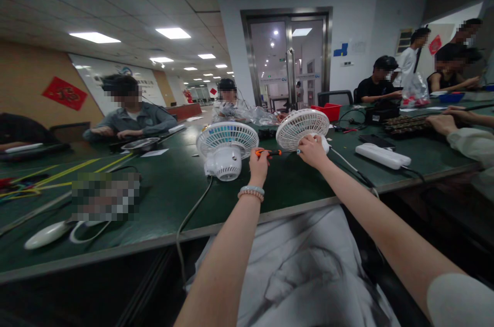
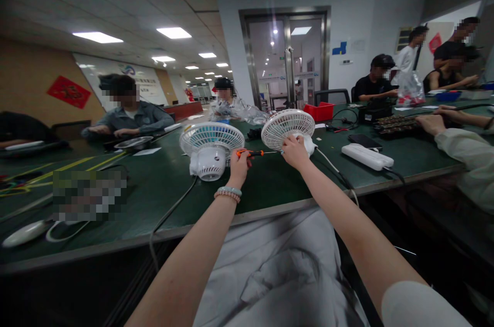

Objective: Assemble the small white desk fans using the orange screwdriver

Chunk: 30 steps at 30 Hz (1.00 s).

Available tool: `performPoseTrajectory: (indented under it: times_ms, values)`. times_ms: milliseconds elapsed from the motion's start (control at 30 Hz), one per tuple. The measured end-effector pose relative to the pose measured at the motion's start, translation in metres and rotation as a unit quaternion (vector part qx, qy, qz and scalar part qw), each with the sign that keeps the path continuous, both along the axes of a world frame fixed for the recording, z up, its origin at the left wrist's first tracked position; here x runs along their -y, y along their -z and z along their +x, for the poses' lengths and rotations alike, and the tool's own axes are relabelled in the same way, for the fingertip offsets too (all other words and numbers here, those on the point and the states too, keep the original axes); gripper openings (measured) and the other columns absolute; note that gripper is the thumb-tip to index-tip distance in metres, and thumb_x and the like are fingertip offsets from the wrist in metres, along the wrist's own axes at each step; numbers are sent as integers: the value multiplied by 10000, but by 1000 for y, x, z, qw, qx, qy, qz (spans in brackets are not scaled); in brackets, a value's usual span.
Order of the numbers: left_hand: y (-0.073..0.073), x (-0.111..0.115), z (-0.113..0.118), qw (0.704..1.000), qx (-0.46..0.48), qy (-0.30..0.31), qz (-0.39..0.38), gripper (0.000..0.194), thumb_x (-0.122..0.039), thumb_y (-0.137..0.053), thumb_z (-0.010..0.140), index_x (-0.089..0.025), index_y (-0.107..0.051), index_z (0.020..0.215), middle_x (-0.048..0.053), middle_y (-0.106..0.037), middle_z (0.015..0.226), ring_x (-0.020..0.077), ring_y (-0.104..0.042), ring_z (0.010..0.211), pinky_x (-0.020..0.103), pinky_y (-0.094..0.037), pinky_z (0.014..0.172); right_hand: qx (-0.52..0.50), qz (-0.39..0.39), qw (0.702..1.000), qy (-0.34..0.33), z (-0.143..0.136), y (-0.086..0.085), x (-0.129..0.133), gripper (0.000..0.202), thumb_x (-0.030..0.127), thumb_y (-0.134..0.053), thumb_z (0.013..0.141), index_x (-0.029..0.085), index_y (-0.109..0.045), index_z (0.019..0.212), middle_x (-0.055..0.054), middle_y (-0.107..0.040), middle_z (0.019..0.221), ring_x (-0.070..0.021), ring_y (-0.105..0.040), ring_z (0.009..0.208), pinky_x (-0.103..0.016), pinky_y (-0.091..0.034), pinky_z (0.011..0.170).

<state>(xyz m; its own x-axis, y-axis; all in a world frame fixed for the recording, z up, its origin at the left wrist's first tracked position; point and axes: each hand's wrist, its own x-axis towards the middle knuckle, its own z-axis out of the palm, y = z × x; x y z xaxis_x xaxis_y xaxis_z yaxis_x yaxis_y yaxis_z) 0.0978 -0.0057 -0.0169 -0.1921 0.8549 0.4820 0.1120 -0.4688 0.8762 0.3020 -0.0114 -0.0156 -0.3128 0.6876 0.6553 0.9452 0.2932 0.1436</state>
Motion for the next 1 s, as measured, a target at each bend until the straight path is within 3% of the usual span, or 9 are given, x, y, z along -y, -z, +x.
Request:
performPoseTrajectory:
  times_ms: [100,300,533,800,1000]
  values:
    - [-1,-1,1,1000,-3,9,-9,158,-283,-491,739,-183,-457,856,-54,-524,554,60,-447,394,179,-344,404,1,3,1000,-3,0,0,0,223,261,-458,817,187,-665,852,-102,-587,1023,-254,-375,1041,-430,-213,850]
    - [-6,2,2,998,-26,-42,30,173,-323,-512,749,-176,-485,838,-56,-503,549,67,-488,432,190,-362,447,2,-4,1000,0,-1,-1,1,204,262,-476,808,187,-661,850,-94,-587,1030,-251,-377,1037,-429,-207,855]
    - [-6,-2,5,996,-40,-75,11,202,-383,-504,759,-185,-477,787,-65,-462,475,91,-474,430,223,-377,481,-3,-8,1000,4,-2,-1,0,209,250,-467,811,193,-664,849,-94,-582,1038,-252,-373,1041,-435,-205,855]
    - [-6,-7,4,998,-11,-66,11,103,-279,-442,769,-194,-466,718,-47,-483,519,102,-475,442,246,-368,484,-3,-21,1000,2,-2,-2,0,208,242,-465,805,202,-661,861,-84,-583,1034,-249,-368,1053,-436,-193,869]
    - [-9,-11,4,997,-9,-69,10,151,-242,-358,795,-197,-437,675,-42,-446,472,111,-457,436,253,-354,488,6,-23,1000,5,0,-3,2,209,256,-461,811,194,-654,861,-83,-578,1046,-250,-366,1058,-440,-188,859]
